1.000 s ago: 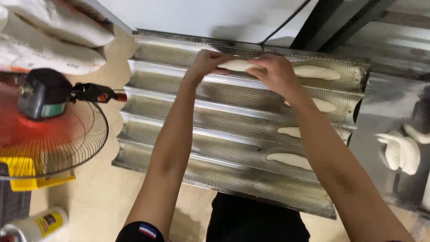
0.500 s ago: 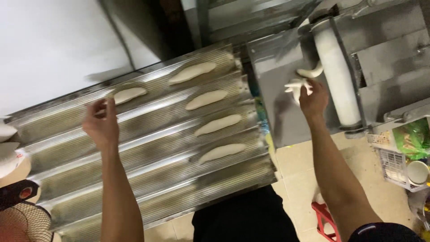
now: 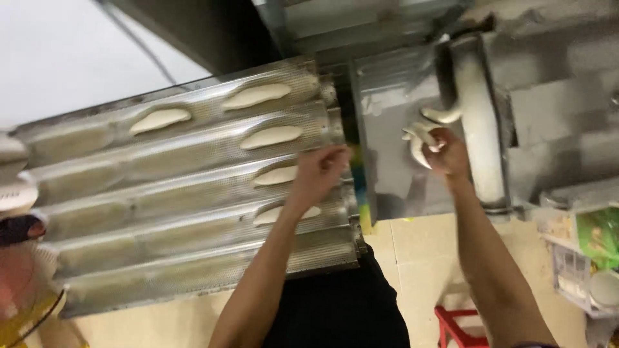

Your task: Placing dough balls into a molding machine and arranging the resulting shaped dough onto specialized baking trays.

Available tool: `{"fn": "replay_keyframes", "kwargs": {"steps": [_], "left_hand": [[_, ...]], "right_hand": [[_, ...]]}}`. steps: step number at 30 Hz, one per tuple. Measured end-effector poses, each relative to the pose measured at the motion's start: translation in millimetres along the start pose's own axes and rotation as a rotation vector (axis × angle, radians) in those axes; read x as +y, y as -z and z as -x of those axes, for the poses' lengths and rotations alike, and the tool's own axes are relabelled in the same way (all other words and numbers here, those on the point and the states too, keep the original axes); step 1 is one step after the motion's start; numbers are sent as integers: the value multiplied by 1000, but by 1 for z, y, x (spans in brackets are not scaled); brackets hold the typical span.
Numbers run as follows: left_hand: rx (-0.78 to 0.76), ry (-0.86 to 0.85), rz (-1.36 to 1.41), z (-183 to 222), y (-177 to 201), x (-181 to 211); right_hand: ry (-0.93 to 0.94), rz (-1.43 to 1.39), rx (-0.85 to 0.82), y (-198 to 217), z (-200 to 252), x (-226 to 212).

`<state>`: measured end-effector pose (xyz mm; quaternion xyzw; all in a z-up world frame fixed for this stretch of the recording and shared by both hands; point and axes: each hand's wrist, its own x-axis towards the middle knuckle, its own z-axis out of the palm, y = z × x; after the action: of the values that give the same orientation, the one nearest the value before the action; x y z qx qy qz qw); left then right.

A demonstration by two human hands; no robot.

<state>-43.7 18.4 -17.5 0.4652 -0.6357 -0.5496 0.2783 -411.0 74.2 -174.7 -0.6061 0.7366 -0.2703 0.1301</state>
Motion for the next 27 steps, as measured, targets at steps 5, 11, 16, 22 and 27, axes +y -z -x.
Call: {"fn": "replay_keyframes", "kwargs": {"steps": [5, 11, 16, 22, 27], "left_hand": [[-78, 97, 199, 0, 12, 10], [-13, 262, 917, 30, 127, -43], [225, 286, 452, 82, 280, -110], [412, 292, 205, 77, 361, -152], [579, 200, -455, 80, 352, -144]], "right_hand": [[-251, -550, -140, 61, -14, -154], [-169, -971, -637, 7, -14, -315], [295, -178, -717, -71, -30, -458], [661, -227, -510, -164, -42, -500], [389, -282, -223, -89, -31, -419]]}}
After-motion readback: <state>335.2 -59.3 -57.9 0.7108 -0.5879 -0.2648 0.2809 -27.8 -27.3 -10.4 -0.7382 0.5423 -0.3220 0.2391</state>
